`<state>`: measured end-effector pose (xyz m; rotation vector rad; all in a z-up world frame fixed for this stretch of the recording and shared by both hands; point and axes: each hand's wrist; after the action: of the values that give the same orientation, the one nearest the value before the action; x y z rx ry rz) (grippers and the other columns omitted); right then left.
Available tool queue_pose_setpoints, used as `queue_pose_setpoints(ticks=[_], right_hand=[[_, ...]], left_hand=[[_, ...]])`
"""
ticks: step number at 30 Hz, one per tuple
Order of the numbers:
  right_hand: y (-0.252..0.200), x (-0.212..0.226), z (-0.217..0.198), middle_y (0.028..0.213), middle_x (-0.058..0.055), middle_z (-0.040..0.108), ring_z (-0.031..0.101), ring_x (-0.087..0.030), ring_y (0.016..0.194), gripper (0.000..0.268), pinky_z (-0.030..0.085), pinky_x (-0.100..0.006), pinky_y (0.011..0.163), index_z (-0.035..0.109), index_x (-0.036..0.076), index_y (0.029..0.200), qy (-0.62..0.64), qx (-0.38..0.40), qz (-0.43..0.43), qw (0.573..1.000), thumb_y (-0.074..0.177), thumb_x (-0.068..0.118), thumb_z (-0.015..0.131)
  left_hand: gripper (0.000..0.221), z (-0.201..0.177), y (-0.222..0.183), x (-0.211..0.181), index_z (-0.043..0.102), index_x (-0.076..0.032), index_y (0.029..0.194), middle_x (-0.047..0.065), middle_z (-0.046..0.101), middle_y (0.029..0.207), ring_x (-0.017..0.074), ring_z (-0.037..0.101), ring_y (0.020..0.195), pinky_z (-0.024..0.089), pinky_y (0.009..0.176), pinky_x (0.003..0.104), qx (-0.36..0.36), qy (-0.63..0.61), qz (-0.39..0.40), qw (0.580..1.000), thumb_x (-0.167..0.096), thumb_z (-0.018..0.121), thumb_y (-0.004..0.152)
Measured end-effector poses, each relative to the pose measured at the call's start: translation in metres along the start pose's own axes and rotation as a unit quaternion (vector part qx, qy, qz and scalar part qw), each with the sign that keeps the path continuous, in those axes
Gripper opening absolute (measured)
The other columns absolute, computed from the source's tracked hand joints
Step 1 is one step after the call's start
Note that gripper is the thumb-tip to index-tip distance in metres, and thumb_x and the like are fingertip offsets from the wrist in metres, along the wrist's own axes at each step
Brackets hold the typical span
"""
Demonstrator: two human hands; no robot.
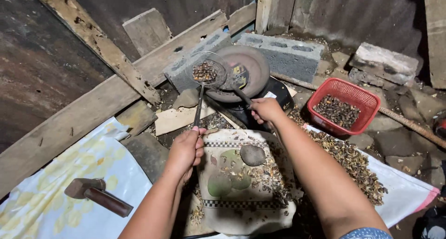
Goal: Cracking nuts manually using a stone and a wooden hammer, and transferring roasted nuts from a pan to a basket.
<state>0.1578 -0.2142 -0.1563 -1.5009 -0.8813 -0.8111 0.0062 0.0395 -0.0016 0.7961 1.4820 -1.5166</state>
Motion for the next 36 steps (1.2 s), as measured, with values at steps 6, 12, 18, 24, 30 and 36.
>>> queue_pose_setpoints(ticks=[6, 12, 18, 24, 30, 36], right_hand=[[-0.017, -0.003, -0.024, 0.065, -0.015, 0.069, 0.065, -0.018, 0.047, 0.041, 0.053, -0.033, 0.034, 0.066, 0.001, 0.131, -0.038, -0.106, -0.066, 0.991, 0.091, 0.010, 0.066], [-0.036, 0.007, -0.051, 0.101, -0.011, 0.078, 0.073, -0.029, 0.104, 0.038, 0.058, -0.042, 0.092, 0.074, 0.026, 0.126, -0.208, -0.184, -0.107, 0.955, 0.088, 0.028, 0.072], [-0.038, 0.006, -0.037, 0.115, -0.016, 0.075, 0.067, -0.036, 0.117, 0.039, 0.053, -0.047, 0.100, 0.074, 0.022, 0.126, -0.241, -0.147, -0.112, 0.953, 0.088, 0.027, 0.072], [-0.051, -0.004, -0.028, 0.115, -0.014, 0.072, 0.077, -0.038, 0.085, 0.063, 0.062, -0.050, 0.078, 0.051, 0.023, 0.154, -0.579, -0.219, -0.253, 0.743, 0.092, 0.014, 0.054], [-0.101, -0.001, -0.054, 0.106, -0.013, 0.068, 0.076, -0.035, 0.075, 0.063, 0.063, -0.045, 0.066, 0.050, 0.017, 0.155, -0.611, -0.267, -0.296, 0.684, 0.093, 0.008, 0.055], [-0.200, 0.012, -0.138, 0.115, -0.021, 0.071, 0.070, -0.044, 0.095, 0.067, 0.053, -0.056, 0.074, 0.049, 0.028, 0.154, -0.484, -0.307, -0.057, 0.817, 0.089, 0.013, 0.052]], left_hand=[[0.043, -0.006, 0.018, 0.016, 0.057, 0.006, 0.124, -0.003, 0.029, 0.069, 0.0015, 0.029, 0.046, 0.024, 0.030, 0.014, -0.005, 0.025, 0.003, 1.000, -0.031, 0.040, 0.110], [0.039, -0.005, 0.058, 0.051, 0.061, 0.004, 0.121, 0.002, 0.036, 0.063, 0.0074, 0.033, 0.040, 0.027, 0.026, 0.021, 0.007, 0.060, -0.001, 0.998, -0.030, 0.046, 0.109], [0.043, 0.016, 0.064, 0.052, 0.061, 0.006, 0.124, -0.002, 0.035, 0.066, 0.0037, 0.034, 0.042, 0.028, 0.027, 0.017, 0.038, 0.048, -0.028, 0.998, -0.030, 0.043, 0.109], [0.048, 0.015, 0.048, 0.039, 0.058, 0.006, 0.127, -0.001, 0.033, 0.067, 0.0045, 0.032, 0.045, 0.027, 0.029, 0.016, 0.054, 0.032, -0.042, 0.997, -0.036, 0.043, 0.110], [0.084, -0.015, 0.054, 0.090, 0.051, 0.007, 0.137, 0.019, 0.061, 0.081, 0.0139, 0.051, 0.047, 0.033, 0.027, 0.016, 0.056, 0.049, -0.039, 0.996, -0.068, 0.034, 0.103], [0.030, -0.020, 0.000, 0.158, 0.076, -0.019, 0.112, 0.000, 0.059, 0.063, 0.0179, 0.054, 0.056, 0.044, 0.055, 0.033, -0.094, 0.371, 0.142, 0.913, -0.039, 0.061, 0.095]])
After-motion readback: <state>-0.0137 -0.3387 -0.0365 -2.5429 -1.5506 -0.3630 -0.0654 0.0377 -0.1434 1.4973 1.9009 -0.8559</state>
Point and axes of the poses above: each hand's wrist, its own y-axis towards the middle knuckle, its own z-axis out of the palm, x = y × z
